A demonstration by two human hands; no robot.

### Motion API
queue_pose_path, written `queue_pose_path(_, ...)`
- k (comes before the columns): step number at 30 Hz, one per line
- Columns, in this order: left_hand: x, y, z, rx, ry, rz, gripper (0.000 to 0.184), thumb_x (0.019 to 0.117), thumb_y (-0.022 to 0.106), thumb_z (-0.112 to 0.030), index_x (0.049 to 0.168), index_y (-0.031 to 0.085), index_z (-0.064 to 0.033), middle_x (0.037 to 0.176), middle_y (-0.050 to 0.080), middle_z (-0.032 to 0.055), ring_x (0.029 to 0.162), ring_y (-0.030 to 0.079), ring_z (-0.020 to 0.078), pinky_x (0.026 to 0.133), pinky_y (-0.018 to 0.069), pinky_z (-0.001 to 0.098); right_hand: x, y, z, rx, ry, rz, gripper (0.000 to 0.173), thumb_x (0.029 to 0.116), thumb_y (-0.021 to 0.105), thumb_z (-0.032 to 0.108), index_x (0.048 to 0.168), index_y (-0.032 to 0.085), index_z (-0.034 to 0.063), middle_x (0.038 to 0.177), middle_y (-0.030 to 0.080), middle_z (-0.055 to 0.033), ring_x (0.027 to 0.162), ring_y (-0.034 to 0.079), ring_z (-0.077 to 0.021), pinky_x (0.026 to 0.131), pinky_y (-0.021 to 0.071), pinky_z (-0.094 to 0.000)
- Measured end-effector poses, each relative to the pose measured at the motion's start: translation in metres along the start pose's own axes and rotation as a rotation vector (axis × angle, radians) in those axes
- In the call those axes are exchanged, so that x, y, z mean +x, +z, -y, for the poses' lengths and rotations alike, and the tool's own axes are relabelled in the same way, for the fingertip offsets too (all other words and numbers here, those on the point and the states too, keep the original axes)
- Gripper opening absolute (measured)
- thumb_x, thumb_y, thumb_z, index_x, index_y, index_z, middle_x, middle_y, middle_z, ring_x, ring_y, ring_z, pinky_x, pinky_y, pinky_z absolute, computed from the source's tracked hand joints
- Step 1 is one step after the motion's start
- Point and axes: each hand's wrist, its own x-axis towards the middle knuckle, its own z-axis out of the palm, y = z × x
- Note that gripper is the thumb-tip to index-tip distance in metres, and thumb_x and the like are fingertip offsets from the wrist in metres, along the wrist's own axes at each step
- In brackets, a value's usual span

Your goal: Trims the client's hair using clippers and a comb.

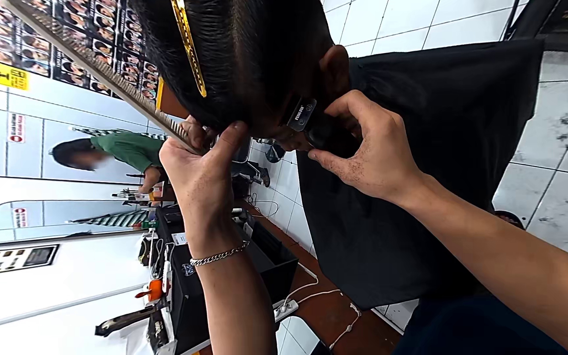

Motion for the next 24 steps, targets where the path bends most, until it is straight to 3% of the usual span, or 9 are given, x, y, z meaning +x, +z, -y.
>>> queue_pose_path(15, -0.0019, -0.0015, -0.0003, 0.010, 0.001, 0.006, 0.019, 0.0896, 0.077, -0.009, 0.097, 0.063, -0.0200, 0.088, 0.072, -0.0094, 0.080, 0.071, 0.0039, 0.073, 0.0609, 0.0221, -0.0006, 0.0020, 0.0026, -0.090, -0.086, 0.066, 0.041, 0.0787, 0.084, 0.020, 0.112, 0.068, 0.0026, 0.102, 0.068, -0.0117, 0.097, 0.069, -0.0221, 0.082, 0.0574, -0.0362)
queue_pose_path(24, -0.0005, -0.0003, -0.0011, 0.004, -0.002, 0.004, 0.019, 0.0891, 0.078, -0.009, 0.097, 0.064, -0.0196, 0.088, 0.072, -0.0093, 0.080, 0.070, 0.0040, 0.073, 0.0605, 0.0220, -0.0016, 0.0005, -0.0004, -0.068, -0.077, 0.044, 0.041, 0.0792, 0.084, 0.020, 0.112, 0.068, 0.0019, 0.103, 0.069, -0.0121, 0.098, 0.069, -0.0209, 0.084, 0.0576, -0.0339)
